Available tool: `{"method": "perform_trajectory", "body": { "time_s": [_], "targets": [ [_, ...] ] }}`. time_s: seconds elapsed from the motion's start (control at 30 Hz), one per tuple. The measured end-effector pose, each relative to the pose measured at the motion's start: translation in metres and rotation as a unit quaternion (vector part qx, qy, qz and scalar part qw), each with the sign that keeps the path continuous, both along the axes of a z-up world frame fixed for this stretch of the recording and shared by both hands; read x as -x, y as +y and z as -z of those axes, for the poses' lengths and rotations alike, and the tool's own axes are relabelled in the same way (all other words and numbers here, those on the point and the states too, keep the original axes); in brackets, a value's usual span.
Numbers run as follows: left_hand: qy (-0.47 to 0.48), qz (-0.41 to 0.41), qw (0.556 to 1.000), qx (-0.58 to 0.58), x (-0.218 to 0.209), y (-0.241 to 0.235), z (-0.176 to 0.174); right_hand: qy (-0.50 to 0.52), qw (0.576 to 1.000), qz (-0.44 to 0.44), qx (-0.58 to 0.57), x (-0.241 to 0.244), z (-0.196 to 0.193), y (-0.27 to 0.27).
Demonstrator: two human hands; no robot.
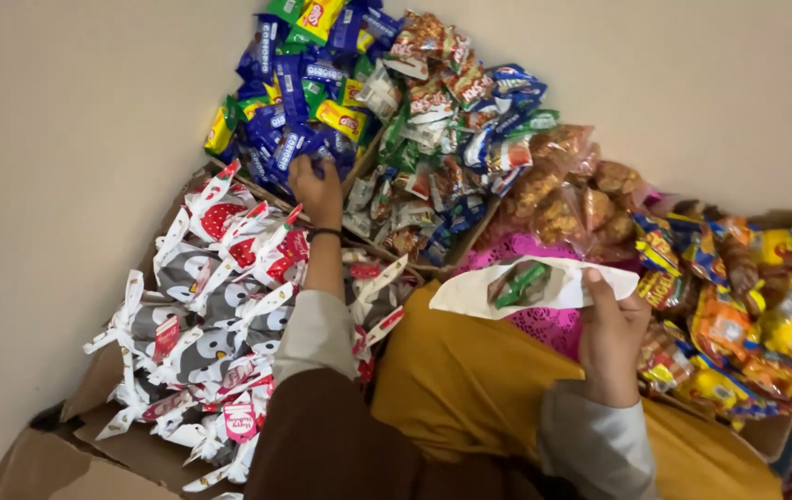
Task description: The person is manually packaging individual snack packets into decorative animal-themed paper bags.
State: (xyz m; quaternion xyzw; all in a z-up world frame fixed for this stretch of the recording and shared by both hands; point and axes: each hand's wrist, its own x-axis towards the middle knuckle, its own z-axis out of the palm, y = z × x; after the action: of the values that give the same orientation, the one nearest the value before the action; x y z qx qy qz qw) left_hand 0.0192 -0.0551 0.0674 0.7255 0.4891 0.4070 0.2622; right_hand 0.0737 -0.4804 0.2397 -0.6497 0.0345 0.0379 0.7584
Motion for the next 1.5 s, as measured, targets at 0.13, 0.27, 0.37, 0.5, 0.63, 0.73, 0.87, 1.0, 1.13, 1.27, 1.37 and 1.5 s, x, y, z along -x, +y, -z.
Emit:
{"method": "perform_trajectory", "body": {
  "time_s": [0.13,0.27,0.37,0.5,0.63,0.73,0.87,1.0,1.13,1.27,1.37,1.5],
  "targets": [
    [-0.146,0.088,0.985,-0.016,0.015,-0.039,-0.044,-0.019,1.0,0.001,-0.01,0.018,-0.024,-0.015],
    [-0.259,0.227,0.931,0.123,0.044,-0.128,-0.151,-0.028,0.999,0.009,-0.022,0.039,-0.042,-0.039],
    [-0.265,0.328,0.877,0.23,0.079,-0.189,-0.2,-0.021,0.999,0.011,-0.028,0.055,-0.048,-0.062],
    [-0.203,0.451,0.819,0.291,0.124,-0.255,-0.237,-0.041,0.998,0.015,-0.049,0.076,-0.058,-0.089],
    [0.04,0.526,0.833,0.17,0.161,-0.307,-0.299,-0.044,0.997,0.016,-0.06,0.1,-0.066,-0.107],
    [0.092,0.549,0.817,0.148,0.169,-0.339,-0.287,-0.039,0.997,0.025,-0.057,0.117,-0.056,-0.126],
    [0.107,0.593,0.795,0.067,0.166,-0.376,-0.273,-0.052,0.998,0.031,-0.033,0.138,-0.057,-0.145],
    [0.151,0.658,0.738,-0.002,0.161,-0.408,-0.263,-0.049,0.998,0.034,-0.007,0.159,-0.064,-0.158],
    [0.161,0.635,0.754,-0.057,0.148,-0.438,-0.224,-0.048,0.998,0.025,0.024,0.173,-0.078,-0.167],
    [0.134,0.655,0.742,-0.038,0.137,-0.449,-0.212,-0.05,0.998,0.042,0.023,0.166,-0.057,-0.186],
    [0.063,0.653,0.755,-0.005,0.139,-0.457,-0.219,-0.05,0.997,0.043,0.028,0.165,-0.054,-0.194],
    [-0.046,0.594,0.79,0.142,0.146,-0.467,-0.217,-0.041,0.998,0.054,-0.002,0.161,-0.051,-0.197]
  ]
}}
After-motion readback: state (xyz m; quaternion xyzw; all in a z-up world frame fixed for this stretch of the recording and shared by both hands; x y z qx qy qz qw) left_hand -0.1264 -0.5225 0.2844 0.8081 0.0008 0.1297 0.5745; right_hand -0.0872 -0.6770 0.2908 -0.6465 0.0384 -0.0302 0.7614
